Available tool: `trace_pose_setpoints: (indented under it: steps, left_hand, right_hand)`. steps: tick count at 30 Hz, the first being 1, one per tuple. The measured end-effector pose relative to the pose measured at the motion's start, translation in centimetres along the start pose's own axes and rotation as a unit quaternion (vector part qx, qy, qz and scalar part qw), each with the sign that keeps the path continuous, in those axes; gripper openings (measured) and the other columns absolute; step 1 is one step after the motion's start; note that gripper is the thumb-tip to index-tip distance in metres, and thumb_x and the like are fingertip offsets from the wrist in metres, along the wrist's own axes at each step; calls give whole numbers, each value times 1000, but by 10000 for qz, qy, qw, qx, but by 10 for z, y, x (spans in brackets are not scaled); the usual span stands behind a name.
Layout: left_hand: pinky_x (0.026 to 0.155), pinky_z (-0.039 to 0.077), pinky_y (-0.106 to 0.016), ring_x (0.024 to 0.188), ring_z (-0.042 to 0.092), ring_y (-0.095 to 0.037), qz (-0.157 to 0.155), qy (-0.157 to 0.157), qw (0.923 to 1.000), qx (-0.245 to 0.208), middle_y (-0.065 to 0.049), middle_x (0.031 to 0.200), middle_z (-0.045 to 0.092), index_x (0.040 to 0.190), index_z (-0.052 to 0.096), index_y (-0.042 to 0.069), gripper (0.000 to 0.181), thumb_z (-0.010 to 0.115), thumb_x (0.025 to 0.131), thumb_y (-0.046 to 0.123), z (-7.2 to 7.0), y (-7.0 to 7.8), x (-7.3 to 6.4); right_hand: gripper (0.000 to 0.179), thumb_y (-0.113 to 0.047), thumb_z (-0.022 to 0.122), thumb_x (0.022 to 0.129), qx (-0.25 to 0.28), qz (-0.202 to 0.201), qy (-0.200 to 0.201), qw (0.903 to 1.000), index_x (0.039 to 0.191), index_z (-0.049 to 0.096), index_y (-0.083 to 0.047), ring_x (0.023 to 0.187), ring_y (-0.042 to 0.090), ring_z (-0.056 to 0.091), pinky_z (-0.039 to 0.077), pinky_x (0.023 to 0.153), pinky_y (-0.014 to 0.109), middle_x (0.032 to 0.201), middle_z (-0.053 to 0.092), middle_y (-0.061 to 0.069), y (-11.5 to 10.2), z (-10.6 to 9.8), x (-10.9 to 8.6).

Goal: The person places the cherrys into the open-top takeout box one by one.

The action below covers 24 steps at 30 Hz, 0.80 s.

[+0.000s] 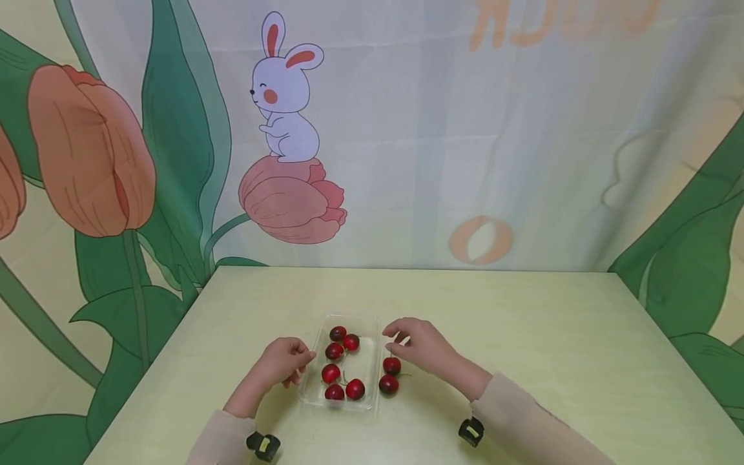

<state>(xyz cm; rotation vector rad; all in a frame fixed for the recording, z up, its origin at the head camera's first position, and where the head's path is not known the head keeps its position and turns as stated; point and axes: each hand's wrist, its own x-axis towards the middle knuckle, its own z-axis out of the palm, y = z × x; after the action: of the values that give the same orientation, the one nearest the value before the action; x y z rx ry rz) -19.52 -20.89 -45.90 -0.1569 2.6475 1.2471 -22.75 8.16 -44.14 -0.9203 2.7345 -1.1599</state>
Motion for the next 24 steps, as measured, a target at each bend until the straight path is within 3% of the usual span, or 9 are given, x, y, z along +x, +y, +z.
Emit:
trace_pose_setpoints:
  steps: [11, 16, 24]
  left_hand:
    - [46, 41, -20, 50, 51, -11, 76, 15, 10000, 42, -4, 71, 58, 92, 63, -1, 18, 62, 101, 15, 0, 0, -1]
    - [46, 40, -20, 50, 51, -11, 80, 12, 10000, 47, -4, 71, 58, 92, 63, 0, 18, 62, 101, 15, 0, 0, -1]
    - [47, 41, -20, 51, 52, -11, 74, 29, 10000, 47, -5, 72, 58, 91, 63, 1, 17, 62, 101, 15, 0, 0, 0]
  right_hand:
    - [25, -11, 74, 90, 102, 881, -297, 9956, 111, 71, 0, 93, 21, 68, 54, 78, 29, 111, 74, 13, 19, 14, -8]
    - [24, -11, 77, 87, 212, 1297, -438, 9904, 109, 71, -3, 88, 17, 65, 53, 74, 27, 103, 73, 9, 23, 20, -6]
    - [22, -13, 80, 86, 262, 1439, -480, 9881, 105, 71, -5, 82, 13, 62, 50, 71, 26, 92, 70, 5, 28, 28, -2]
